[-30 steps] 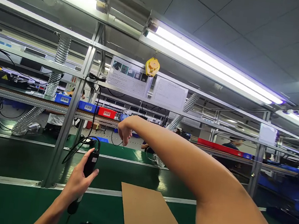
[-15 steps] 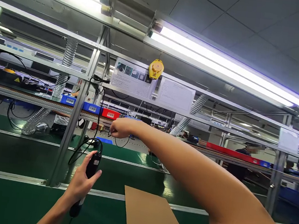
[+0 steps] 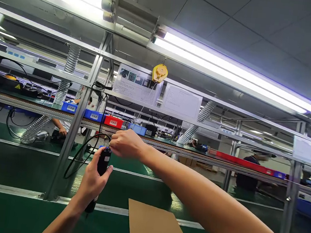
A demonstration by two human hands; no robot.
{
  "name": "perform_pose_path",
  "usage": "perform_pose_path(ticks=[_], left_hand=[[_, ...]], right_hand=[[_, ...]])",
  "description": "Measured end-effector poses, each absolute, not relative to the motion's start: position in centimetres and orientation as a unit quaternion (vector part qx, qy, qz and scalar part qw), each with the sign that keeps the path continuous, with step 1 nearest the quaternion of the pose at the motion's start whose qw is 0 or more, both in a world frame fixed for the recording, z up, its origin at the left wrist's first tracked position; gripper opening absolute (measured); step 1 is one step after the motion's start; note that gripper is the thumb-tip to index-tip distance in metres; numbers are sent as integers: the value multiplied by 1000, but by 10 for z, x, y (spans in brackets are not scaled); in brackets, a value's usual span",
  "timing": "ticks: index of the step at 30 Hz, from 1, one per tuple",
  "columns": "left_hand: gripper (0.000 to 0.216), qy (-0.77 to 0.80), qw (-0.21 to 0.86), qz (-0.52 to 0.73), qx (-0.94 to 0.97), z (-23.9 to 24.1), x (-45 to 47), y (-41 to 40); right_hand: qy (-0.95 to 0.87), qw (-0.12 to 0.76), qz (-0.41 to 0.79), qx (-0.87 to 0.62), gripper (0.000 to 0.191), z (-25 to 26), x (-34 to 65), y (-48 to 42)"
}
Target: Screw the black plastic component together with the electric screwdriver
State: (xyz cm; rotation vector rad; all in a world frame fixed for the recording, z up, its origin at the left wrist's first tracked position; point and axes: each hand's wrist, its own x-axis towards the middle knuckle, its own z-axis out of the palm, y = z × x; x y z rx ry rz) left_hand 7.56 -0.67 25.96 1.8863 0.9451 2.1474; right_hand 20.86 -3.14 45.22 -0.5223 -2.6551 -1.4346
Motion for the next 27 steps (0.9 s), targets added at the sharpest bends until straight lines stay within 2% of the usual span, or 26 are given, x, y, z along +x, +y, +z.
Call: perform_pose_path(ticks=[5, 10, 13, 16, 18, 20, 22, 24, 27], left_hand=[[64, 310, 75, 718, 618, 272, 88, -16], [65, 314, 95, 708, 625, 277, 92, -19], [65, 308, 98, 703, 634, 273, 94, -18], [66, 300, 118, 686, 652, 259, 96, -16], [72, 299, 149, 675, 658, 245, 98, -14], [82, 310, 177, 676, 645, 231, 99, -14], [90, 322, 193, 686, 624, 220, 101, -15], [95, 302, 209, 697, 615, 213, 106, -17], [100, 221, 279, 702, 617, 206, 118, -20]], right_hand=[[-825, 83, -527, -185, 30, 436, 228, -21], [-782, 92, -611, -76, 26, 429, 245, -20], [-796, 89, -592, -92, 26, 431, 252, -31], [-816, 127, -551, -119, 15, 425, 262, -47], [-831, 151, -521, -123, 18, 409, 270, -56], [-857, 154, -445, -210, 32, 383, 277, -60], [-868, 144, -303, -368, 48, 355, 279, -59], [-855, 162, -140, -472, 52, 333, 276, -53], [-857, 220, 61, -463, 58, 320, 262, -39]])
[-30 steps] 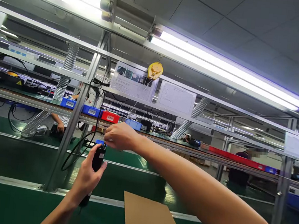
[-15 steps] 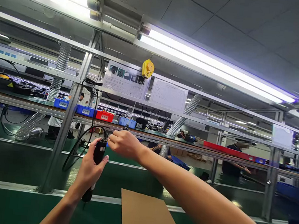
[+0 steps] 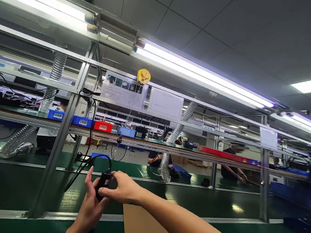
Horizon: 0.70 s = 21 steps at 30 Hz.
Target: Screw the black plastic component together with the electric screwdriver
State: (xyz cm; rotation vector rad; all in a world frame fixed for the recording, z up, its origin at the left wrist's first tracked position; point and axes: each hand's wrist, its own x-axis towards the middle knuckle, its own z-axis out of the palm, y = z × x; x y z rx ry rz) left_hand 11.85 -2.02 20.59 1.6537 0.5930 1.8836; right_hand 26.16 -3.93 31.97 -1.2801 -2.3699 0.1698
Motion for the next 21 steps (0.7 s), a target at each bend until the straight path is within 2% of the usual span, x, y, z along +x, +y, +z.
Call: perform_pose_path(ticks=[2, 4, 8, 10, 13, 17, 21], left_hand=[[101, 181, 324, 700, 610, 202, 126, -19], [101, 176, 333, 684, 625, 198, 128, -16], [107, 259, 302, 568, 720, 191, 110, -2], [105, 312, 285, 523, 740, 191, 93, 6], [95, 344, 252, 524, 737, 194, 66, 17], [90, 344, 255, 550, 717, 199, 37, 25], [89, 337, 283, 580, 686, 205, 16, 23]], right_hand=[[-860, 225, 151, -433, 48, 322, 253, -26], [-853, 221, 191, -433, 45, 327, 252, -11], [-819, 232, 159, -499, 39, 331, 278, 23], [-786, 217, 187, -548, 36, 329, 302, 37], [-710, 201, 221, -638, 37, 327, 345, 50], [-619, 253, 74, -740, 30, 341, 404, 53], [-539, 403, -46, -738, 20, 376, 462, 42]])
